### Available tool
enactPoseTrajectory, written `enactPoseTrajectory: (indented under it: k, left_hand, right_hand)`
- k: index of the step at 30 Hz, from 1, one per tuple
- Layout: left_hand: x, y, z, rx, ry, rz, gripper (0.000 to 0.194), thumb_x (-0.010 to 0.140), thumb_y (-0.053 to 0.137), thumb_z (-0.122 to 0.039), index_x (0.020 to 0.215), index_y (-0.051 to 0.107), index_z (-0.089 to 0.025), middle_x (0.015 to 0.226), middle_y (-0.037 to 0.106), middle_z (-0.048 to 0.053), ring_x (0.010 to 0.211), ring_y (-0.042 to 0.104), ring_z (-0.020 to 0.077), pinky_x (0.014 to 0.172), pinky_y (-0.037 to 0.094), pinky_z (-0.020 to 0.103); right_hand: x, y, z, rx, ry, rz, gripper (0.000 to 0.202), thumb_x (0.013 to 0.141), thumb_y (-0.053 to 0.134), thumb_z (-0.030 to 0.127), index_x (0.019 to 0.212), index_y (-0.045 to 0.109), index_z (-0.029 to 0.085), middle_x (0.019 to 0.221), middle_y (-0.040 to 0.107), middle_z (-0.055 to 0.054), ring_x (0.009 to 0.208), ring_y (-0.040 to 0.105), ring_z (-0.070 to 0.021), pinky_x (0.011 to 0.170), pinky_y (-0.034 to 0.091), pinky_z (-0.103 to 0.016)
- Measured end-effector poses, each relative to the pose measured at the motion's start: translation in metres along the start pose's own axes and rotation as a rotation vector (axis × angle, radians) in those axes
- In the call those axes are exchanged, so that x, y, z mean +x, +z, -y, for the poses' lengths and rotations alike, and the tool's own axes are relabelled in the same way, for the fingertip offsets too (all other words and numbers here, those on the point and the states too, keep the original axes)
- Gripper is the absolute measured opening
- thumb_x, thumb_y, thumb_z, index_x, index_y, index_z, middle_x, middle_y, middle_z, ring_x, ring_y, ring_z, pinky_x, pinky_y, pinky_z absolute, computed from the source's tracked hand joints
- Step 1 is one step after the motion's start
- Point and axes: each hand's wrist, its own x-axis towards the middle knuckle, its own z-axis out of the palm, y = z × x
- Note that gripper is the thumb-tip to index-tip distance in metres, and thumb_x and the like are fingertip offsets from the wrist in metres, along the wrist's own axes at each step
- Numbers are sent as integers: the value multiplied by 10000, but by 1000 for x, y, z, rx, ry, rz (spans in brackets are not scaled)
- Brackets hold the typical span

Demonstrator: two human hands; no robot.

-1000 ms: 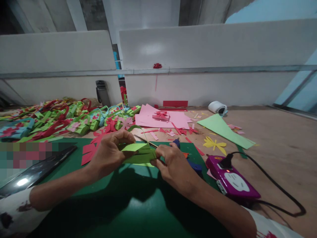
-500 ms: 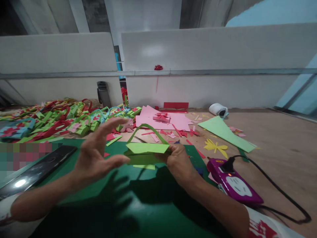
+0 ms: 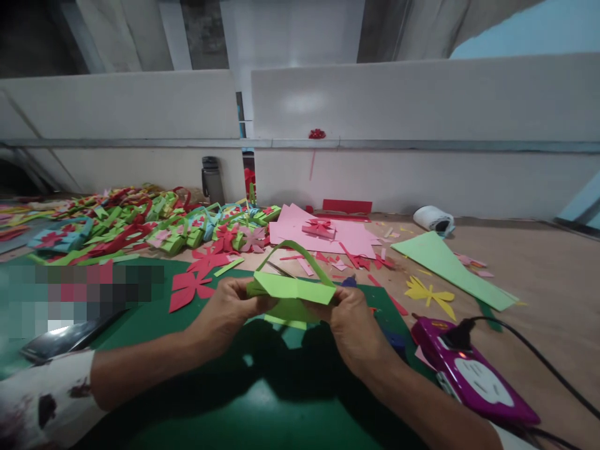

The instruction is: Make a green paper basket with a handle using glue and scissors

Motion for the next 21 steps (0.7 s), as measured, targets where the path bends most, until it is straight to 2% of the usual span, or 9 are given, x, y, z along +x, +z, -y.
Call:
enactPoseTrajectory:
  k: [3,7,10,13,17,21]
  left_hand:
    - [-1,-1,0,21,19,-9,116,687,682,-237,735,683,-131,699,648,4,696,588,147,721,464,275]
    - [-2,0,-3,37,24,2,87,689,659,-216,711,675,-133,669,627,-6,686,576,141,692,460,259]
    - [-2,0,-5,32,14,-2,88,678,658,-211,703,676,-129,642,618,-9,639,561,121,659,465,245]
    - [-1,1,-7,13,-32,-20,138,664,671,-230,753,687,-126,641,625,-1,599,557,112,597,477,232]
    - [-1,8,-7,-3,-140,-64,201,627,711,-241,791,698,-125,691,659,27,626,600,133,570,499,236]
    - [0,12,-7,-18,-153,-77,259,619,736,-329,779,702,-128,689,662,32,609,605,133,545,498,235]
  right_hand:
    - [1,2,-1,21,-10,26,236,503,771,313,417,573,217,373,431,45,364,311,-95,368,278,-270]
    - [2,1,-4,53,-15,91,215,531,750,390,512,624,217,464,509,24,432,409,-129,398,327,-276]
    - [3,-1,-7,51,7,107,209,524,765,374,534,637,209,458,509,40,397,372,-99,361,287,-244]
    - [5,-3,-13,96,-3,146,200,547,767,348,660,687,203,533,596,23,455,480,-127,418,381,-252]
    - [6,-3,-19,189,-20,216,314,619,733,316,903,700,185,722,690,-26,641,610,-197,570,475,-300]
    - [2,-2,-13,180,25,206,315,644,705,342,912,704,176,705,699,-30,609,620,-205,581,483,-314]
